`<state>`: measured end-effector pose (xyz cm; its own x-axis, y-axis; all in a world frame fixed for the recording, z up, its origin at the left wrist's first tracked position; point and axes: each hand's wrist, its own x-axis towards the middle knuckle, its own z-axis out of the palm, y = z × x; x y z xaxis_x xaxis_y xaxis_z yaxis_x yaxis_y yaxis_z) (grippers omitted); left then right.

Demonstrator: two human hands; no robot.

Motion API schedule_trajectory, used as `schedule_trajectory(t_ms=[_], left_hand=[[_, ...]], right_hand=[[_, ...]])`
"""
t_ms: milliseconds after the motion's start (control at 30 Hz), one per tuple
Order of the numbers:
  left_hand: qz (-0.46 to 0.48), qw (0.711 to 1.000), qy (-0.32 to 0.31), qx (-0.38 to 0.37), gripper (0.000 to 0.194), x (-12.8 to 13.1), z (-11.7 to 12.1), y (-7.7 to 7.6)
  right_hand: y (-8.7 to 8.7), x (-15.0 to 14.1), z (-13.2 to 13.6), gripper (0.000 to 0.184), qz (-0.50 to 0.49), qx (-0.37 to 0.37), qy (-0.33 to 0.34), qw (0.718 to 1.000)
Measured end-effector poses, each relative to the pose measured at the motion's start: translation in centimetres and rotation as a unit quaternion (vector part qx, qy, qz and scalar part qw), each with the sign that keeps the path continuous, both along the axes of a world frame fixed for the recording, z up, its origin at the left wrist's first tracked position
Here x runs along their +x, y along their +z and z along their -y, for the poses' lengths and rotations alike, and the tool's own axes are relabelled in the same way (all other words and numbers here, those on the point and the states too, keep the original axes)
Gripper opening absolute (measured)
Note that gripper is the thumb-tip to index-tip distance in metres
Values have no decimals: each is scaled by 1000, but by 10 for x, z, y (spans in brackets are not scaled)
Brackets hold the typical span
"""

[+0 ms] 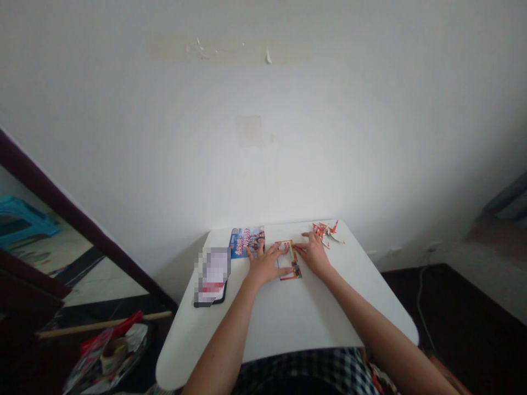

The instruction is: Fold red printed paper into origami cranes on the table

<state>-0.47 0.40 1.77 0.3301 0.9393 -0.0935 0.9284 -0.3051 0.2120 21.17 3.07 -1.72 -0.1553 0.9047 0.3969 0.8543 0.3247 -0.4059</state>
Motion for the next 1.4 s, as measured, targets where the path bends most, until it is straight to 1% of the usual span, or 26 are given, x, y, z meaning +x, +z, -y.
schedule_trajectory(t_ms=[167, 400, 600, 700, 900, 1133, 1400], left_hand=[[8, 1000, -5, 1, 68, -1, -2, -4], [8, 1000, -3, 3, 69, -2, -2, -5], [1, 1000, -3, 3, 67, -2, -2, -6], [5, 1000, -3, 4, 68, -2, -2, -6], [9, 1000, -1, 0, 68, -2, -2, -6], [-3, 1000, -2, -8, 70, -2, -1, -2], [1, 1000, 0, 2, 70, -1, -1, -5]], right_hand=[[4, -6, 5, 30, 36, -23, -31, 999], [8, -17, 12, 40, 96, -65, -65, 991], [9, -20, 14, 43, 106, -76, -81, 988], [8, -18, 13, 41, 84, -67, -78, 991], [4, -14, 10, 37, 36, -23, -55, 998], [-1, -10, 4, 34, 21, -11, -46, 999], [5, 0, 3, 30, 22, -23, 0, 1000]])
